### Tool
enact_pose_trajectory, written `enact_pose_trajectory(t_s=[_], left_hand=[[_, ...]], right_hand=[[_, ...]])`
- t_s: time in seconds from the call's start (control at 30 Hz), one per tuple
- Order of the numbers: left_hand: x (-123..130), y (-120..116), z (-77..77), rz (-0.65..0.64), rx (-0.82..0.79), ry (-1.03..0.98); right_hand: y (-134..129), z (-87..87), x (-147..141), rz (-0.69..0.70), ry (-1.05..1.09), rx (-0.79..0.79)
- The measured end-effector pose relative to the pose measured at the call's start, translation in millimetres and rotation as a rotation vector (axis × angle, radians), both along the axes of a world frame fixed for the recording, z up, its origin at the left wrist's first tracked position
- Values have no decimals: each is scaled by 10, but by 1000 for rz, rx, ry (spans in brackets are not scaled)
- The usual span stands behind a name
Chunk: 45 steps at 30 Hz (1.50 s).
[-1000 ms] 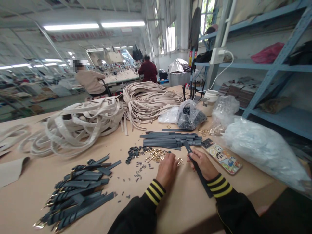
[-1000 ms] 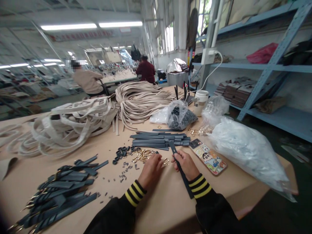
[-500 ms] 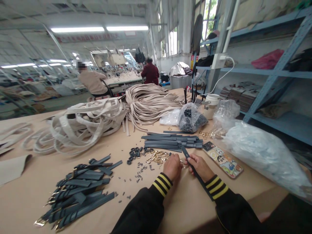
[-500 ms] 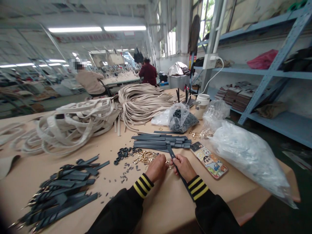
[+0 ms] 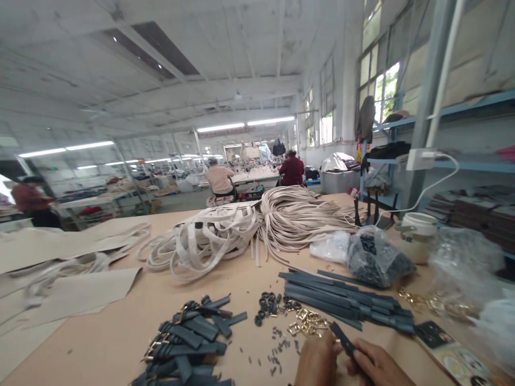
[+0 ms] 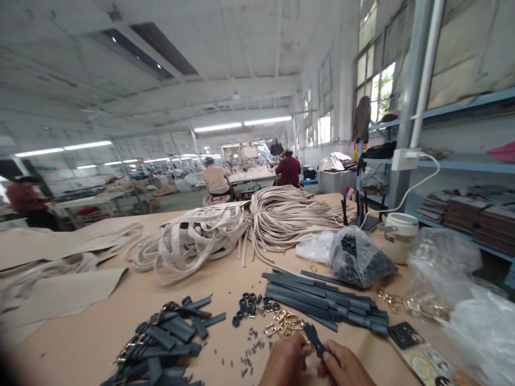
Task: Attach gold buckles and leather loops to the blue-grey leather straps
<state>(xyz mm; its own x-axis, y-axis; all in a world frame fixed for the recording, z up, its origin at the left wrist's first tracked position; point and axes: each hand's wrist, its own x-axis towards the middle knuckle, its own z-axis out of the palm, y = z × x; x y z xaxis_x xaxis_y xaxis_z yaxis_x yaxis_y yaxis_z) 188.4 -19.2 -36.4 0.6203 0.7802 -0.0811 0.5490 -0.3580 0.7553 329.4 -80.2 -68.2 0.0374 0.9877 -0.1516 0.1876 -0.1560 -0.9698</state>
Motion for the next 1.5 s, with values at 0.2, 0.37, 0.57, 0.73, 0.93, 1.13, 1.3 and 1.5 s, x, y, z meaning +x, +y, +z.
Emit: enact_pose_trajectory(t_s=[0.2, 0.37, 0.57, 0.73, 0.93, 1.13, 1.3, 1.5], left_hand=[[-429, 164, -94, 92, 281, 41], [-613, 299, -249, 163, 289, -151], [-640, 376, -253, 301, 80, -394], [-667, 404, -254, 329, -320, -570], [-645, 297, -149, 242, -913, -842], [-664, 304, -106, 157, -1143, -950], [-664, 298, -142, 98, -1132, -910], [-532, 180, -176, 71, -1088, -792]], right_hand=[[395, 153, -403, 151, -14, 110], [457, 231, -512, 201, 20, 82], [448, 150, -435, 286, 68, 47], [404, 125, -411, 312, 103, 17], [354, 237, -323, 370, 206, -26], [356, 249, -271, 389, 280, -67], [355, 284, -262, 370, 248, -74], [370, 186, -331, 357, 203, -8]])
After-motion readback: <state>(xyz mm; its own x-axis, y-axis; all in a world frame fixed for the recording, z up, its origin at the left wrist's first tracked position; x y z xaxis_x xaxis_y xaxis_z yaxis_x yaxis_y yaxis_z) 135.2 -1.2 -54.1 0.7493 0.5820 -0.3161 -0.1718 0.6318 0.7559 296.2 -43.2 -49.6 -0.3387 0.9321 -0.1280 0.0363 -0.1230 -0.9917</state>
